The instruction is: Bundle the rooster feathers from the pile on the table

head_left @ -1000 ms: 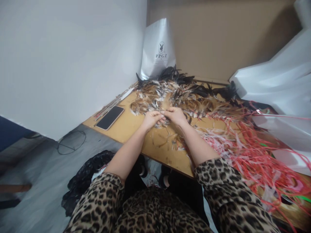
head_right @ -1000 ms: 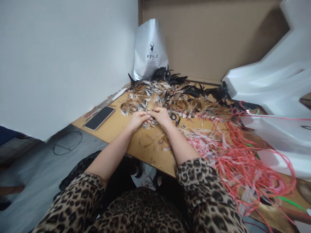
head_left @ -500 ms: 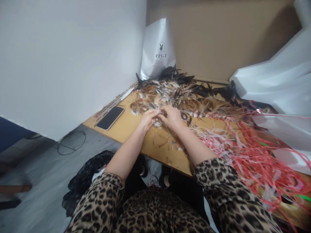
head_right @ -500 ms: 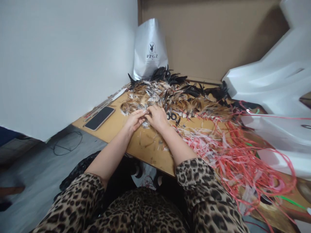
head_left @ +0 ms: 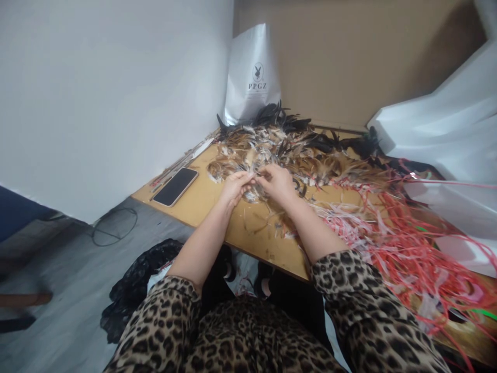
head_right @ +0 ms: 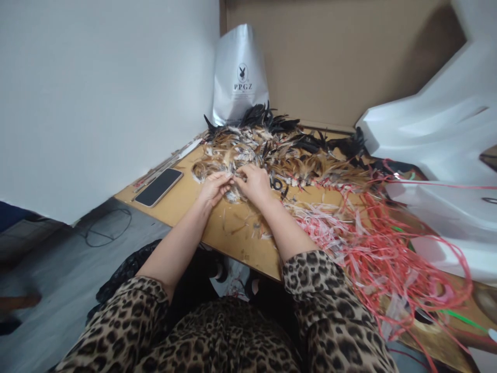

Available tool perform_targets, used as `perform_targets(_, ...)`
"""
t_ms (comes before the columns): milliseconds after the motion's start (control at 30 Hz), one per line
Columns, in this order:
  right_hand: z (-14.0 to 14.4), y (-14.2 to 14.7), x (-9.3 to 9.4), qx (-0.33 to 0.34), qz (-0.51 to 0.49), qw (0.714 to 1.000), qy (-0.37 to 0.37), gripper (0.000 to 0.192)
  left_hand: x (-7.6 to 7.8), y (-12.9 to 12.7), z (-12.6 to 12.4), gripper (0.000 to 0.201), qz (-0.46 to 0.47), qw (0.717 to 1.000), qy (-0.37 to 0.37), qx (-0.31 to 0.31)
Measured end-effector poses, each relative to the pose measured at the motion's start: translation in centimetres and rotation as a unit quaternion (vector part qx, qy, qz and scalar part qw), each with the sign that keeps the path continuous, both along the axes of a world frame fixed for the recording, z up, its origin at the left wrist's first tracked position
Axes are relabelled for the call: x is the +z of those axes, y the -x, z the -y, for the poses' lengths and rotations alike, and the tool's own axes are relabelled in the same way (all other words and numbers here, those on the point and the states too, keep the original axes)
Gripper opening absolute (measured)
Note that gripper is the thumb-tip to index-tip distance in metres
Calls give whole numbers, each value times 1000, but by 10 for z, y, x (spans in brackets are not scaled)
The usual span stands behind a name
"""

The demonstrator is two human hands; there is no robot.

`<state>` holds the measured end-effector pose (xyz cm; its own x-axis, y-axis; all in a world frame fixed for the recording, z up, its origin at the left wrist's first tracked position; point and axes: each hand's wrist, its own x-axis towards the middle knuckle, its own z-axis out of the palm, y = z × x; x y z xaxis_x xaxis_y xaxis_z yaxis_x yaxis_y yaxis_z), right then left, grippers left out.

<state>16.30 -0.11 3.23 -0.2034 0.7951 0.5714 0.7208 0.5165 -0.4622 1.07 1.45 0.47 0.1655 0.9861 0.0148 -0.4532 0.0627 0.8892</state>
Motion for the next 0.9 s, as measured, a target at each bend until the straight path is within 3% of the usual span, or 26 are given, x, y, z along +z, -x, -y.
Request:
perform_targets(133,-10,-11,-4,-31,-95,990,101,17,1,8,-6,13,95,995,14,42)
perform_targets(267,-13,-18,-4,-6,-64,977,205,18,0,13,-10,9,162,986,38,31)
perform_targets(433,-10,-17,-5,-29,16,965,261,25,2,9,-5,7,142,989,43,-12)
perform_targets(567,-13,-14,-17,-46,4,963,267,28,5,7,-1,8,119,992,40,-35)
perform_targets(767,-17,-12,-24,-9,-158,941,298,14,5,7,-1,10,92,994,51,-34)
perform_targets(833,-16,-12,-20,-5,-262,916,304,16,4,6,-2,9,87,994,51,-35)
perform_targets(900,-15,-10,-14,6,-368,873,321,19,3,5,-1,9,78,995,51,-37)
